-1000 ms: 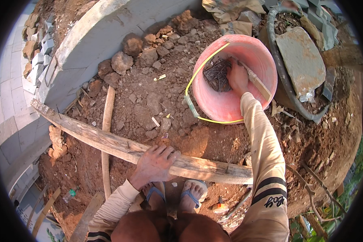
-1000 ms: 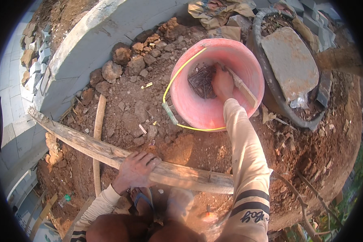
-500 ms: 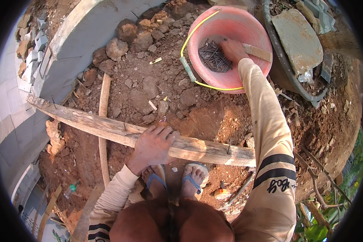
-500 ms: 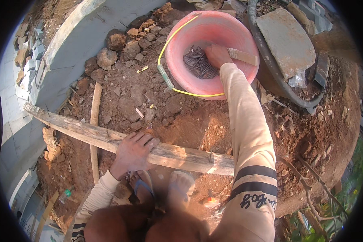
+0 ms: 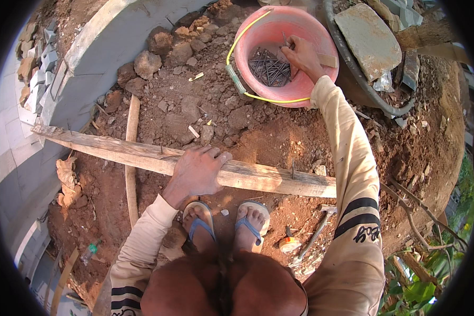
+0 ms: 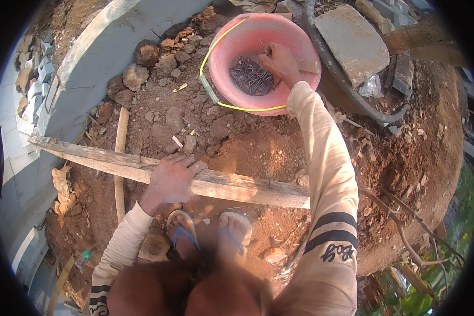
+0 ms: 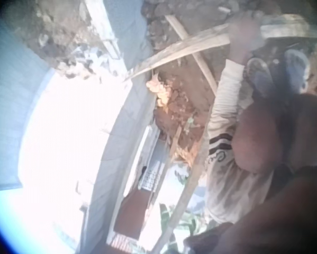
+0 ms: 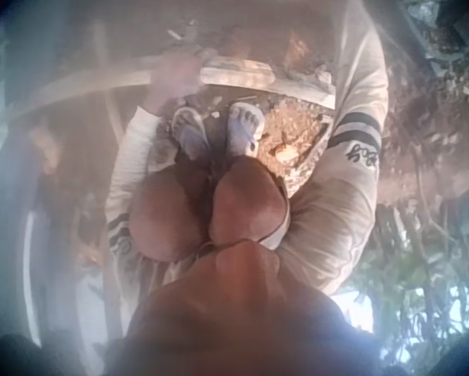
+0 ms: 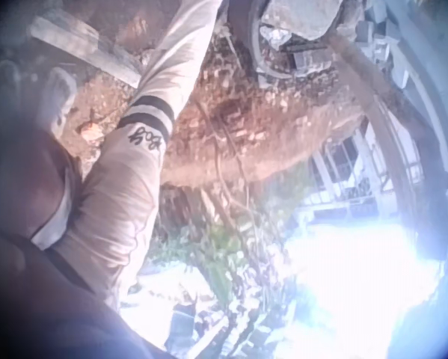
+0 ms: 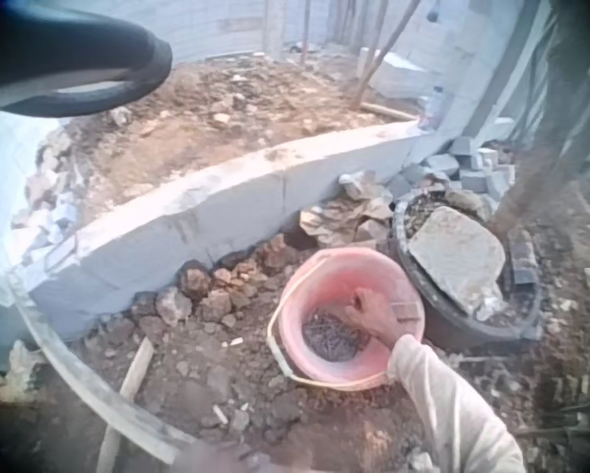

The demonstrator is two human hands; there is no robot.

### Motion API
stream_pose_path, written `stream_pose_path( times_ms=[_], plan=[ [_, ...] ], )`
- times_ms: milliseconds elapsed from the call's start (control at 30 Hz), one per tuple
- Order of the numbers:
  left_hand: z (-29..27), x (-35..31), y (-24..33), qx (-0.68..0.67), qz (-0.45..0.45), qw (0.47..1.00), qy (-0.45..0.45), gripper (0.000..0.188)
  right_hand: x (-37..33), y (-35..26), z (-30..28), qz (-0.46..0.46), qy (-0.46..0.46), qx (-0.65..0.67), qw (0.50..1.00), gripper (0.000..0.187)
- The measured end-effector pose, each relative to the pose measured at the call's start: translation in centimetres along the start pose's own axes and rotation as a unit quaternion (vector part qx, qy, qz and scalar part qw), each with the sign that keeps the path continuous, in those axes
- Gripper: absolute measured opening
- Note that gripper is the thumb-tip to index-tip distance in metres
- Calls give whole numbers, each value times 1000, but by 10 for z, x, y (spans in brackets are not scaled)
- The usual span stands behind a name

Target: The person aligns two wooden planks on the ground, measures them with a tape measure, and hammers nails to join them. The person repeatedly adjusts the planks and hammers additional nails to secure the assembly.

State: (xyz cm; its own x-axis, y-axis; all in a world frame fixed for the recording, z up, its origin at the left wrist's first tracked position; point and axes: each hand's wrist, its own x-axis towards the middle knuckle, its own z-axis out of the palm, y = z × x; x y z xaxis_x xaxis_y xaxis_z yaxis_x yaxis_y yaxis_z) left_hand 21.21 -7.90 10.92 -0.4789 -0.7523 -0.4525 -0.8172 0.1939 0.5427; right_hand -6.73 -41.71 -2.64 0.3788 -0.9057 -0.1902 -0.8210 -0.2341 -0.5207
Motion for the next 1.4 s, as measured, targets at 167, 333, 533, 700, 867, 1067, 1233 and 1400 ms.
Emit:
stream_pose_path(
  times_ms=[167,333,533,700,867,1067,1233,1400],
  plan=[
    [-13,6,4,-20,-27,999,-40,69,-20,-1,-11,16,5,140,990,22],
    [-28,21,3,-23,-76,989,-126,69,-40,-4,-17,107,-69,184,975,29],
    [-31,28,-1,-25,-49,992,-114,72,-67,-10,-32,97,-68,91,989,50],
    [-29,28,-2,-52,-59,991,-108,71,-79,-11,-37,64,-40,14,997,55],
    [-28,26,0,-44,-60,993,-94,74,-99,-22,-55,16,13,28,999,63],
    [-30,28,-1,-44,-60,991,-114,79,-170,-50,-102,94,23,339,936,71],
    [-30,25,0,-46,-63,992,-102,79,-281,-77,-86,91,-40,494,864,62],
    [-33,27,2,-46,-77,988,-129,78,-356,-86,-52,69,24,436,897,14]
  ],
)
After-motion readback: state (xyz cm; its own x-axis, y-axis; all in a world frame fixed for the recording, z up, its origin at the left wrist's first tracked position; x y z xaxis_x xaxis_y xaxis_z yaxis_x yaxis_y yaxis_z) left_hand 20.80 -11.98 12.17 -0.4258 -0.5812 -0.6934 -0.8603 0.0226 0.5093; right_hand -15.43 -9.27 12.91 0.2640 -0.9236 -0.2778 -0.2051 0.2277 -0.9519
